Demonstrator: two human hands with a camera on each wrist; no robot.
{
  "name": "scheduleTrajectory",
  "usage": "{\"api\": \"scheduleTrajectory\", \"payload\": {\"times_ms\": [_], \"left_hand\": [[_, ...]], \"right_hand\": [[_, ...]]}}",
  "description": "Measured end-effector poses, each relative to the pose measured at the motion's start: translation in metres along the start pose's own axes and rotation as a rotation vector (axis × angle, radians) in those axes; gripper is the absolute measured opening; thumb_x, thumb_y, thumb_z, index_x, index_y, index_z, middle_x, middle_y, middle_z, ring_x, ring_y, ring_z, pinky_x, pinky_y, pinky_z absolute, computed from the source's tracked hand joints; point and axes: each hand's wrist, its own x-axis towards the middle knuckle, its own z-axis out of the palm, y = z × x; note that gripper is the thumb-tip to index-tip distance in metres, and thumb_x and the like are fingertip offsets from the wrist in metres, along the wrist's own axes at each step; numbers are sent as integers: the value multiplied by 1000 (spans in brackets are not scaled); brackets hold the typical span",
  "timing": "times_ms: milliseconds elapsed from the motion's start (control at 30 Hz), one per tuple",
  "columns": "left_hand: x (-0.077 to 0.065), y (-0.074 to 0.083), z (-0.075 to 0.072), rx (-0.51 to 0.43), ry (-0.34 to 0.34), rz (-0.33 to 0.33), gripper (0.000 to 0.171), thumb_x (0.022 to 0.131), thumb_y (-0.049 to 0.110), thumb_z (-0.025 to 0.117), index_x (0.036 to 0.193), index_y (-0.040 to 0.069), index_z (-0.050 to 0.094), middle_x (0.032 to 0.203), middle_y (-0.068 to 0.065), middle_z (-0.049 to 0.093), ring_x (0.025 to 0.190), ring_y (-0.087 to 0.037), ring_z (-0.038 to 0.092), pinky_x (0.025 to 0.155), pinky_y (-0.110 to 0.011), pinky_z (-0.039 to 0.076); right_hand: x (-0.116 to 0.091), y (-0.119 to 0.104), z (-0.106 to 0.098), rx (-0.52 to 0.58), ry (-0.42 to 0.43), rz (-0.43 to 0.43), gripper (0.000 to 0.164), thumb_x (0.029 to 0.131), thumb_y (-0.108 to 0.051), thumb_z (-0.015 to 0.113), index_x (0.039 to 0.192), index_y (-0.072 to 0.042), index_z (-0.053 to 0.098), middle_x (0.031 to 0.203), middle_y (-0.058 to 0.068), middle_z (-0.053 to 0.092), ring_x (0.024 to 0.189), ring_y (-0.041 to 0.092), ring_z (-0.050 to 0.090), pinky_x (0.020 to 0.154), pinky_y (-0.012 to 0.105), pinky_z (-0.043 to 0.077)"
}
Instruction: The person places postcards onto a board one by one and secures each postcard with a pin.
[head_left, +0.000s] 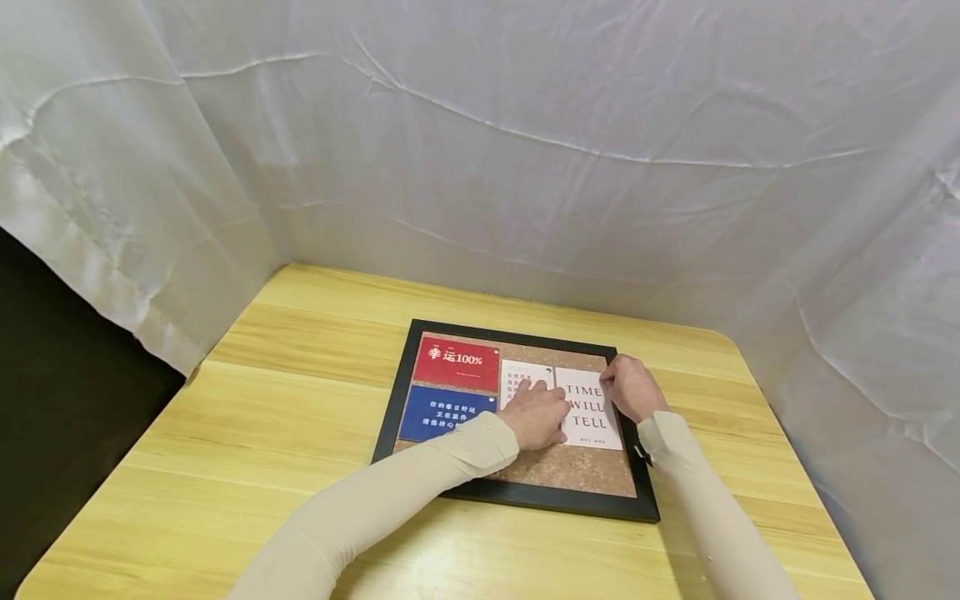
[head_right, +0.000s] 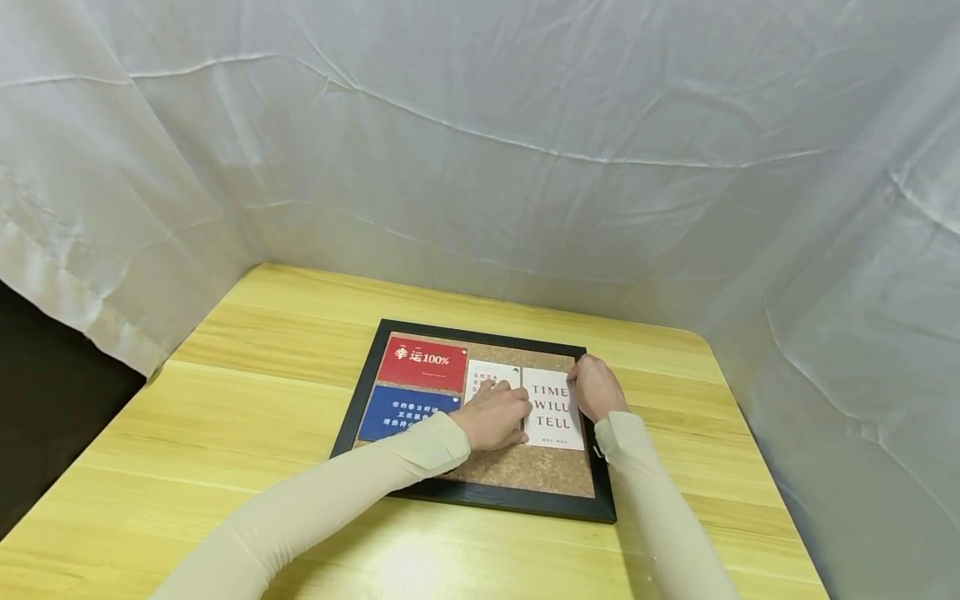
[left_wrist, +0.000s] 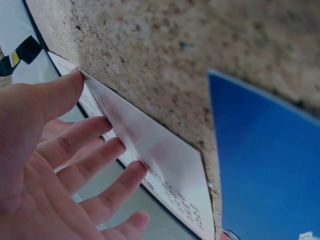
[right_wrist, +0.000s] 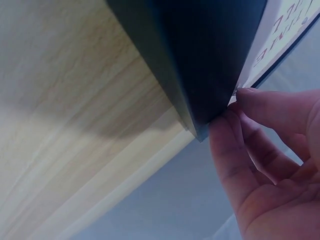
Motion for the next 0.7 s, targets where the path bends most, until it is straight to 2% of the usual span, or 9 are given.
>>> {"api": "scheduleTrajectory", "payload": {"times_ms": [700], "left_hand": [[0, 0, -1, -13, -8, -9, 23, 95, 44, 73, 103, 22, 73, 123, 3, 68, 112, -22, 61, 109, -49, 45]], "right_hand": [[0, -2, 0, -11, -6, 1, 21, 96, 6, 60, 108, 5, 78, 115, 25, 72, 103, 37, 70, 87, 49, 60]]}}
